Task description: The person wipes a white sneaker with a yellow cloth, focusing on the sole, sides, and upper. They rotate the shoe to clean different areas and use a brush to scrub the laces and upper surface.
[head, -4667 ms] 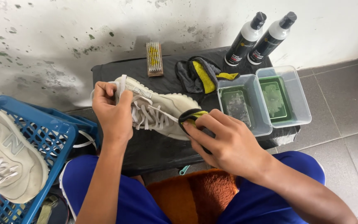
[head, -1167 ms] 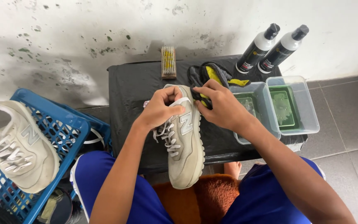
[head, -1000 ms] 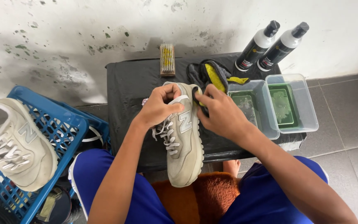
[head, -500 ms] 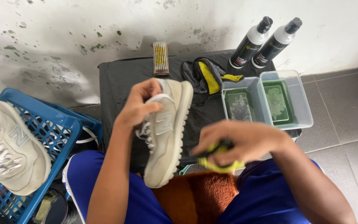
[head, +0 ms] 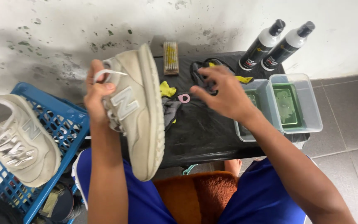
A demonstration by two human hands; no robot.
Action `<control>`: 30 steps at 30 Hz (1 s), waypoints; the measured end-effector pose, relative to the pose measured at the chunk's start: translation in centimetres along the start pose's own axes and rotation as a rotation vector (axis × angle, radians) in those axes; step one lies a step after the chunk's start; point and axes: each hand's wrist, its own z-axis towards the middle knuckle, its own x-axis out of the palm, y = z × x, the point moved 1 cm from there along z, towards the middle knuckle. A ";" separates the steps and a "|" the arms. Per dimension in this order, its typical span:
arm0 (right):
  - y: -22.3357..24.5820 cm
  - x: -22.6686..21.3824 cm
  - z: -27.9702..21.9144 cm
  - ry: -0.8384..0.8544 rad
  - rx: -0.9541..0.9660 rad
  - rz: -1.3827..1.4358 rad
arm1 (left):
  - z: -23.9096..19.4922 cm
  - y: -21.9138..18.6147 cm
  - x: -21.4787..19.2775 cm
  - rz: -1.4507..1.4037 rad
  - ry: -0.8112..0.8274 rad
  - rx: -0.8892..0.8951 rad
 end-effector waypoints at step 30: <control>-0.9 -1.8 2.0 -0.466 0.304 1.114 | -1.8 10.9 2.4 0.484 0.136 -0.340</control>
